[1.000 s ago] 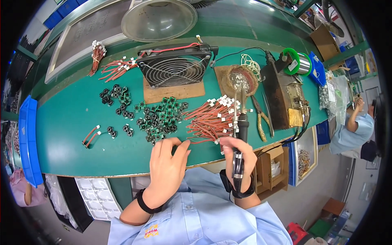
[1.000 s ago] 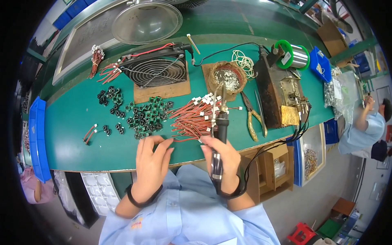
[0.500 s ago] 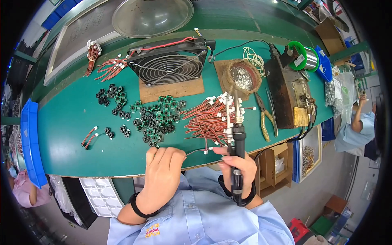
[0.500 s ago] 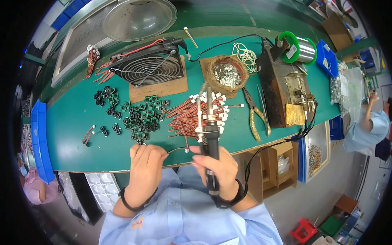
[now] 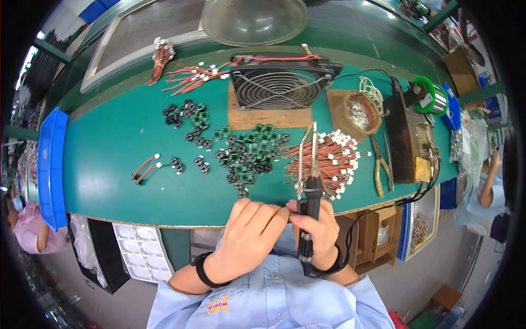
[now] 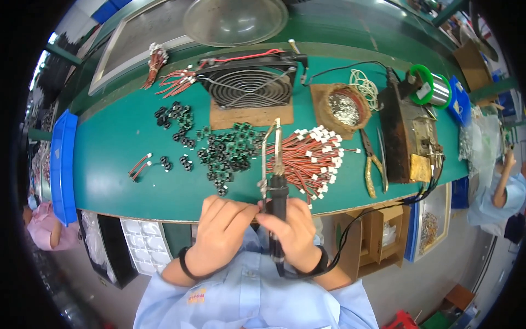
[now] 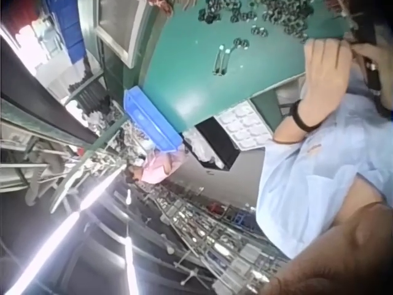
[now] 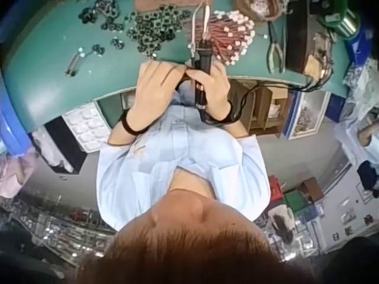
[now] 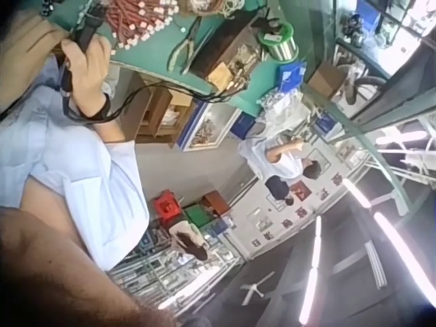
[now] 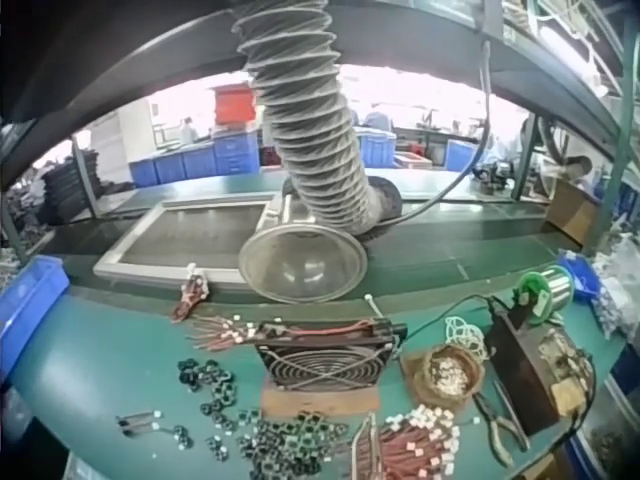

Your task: The person picks up a circuit board and a wire, joins them using a soldering iron, and sets the assembly aside. After repeating this, they gather a bundle of wires and place them on a tray before soldering another circuit board.

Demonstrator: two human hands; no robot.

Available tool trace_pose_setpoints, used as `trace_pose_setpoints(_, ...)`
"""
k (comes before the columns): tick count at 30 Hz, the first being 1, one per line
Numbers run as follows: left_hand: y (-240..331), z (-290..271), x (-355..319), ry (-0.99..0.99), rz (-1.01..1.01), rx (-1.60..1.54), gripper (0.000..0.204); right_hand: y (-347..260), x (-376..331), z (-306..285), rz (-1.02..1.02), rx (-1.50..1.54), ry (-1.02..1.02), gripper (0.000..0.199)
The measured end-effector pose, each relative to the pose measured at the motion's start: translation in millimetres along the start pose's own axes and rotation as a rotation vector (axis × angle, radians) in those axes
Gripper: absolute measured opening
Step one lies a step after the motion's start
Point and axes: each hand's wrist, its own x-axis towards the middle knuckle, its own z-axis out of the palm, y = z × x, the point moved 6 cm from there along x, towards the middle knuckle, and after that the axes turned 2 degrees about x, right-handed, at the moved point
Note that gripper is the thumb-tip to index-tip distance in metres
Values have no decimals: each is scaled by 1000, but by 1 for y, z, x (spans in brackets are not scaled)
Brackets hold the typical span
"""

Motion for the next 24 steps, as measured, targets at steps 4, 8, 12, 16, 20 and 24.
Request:
trace_pose_setpoints(4, -15, -6, -4, 97, -84, 46, 23, 18, 4, -3, 4, -148, -46, 31)
trace_pose_setpoints(8, -30, -12, -14, 172, -216, 15, 23, 50, -14, -13, 313, -138, 36, 30)
trace_pose_setpoints(12, -32, -17, -17, 152, -234, -28, 24, 39, -8, -26, 196, -226, 202, 30)
trace_pose_setpoints(16, -14, -12, -11, 59, -89, -68, 25, 6, 3, -32, 185, 34, 30, 35)
trace_pose_setpoints(20, 8, -12, 4, 40, 54, -107, 26, -11, 2, -12, 120, 83, -50, 37)
trace_pose_setpoints(24, 14, -13, 4, 54, 68, -143, 27, -16, -1, -13, 103, 74, -15, 37)
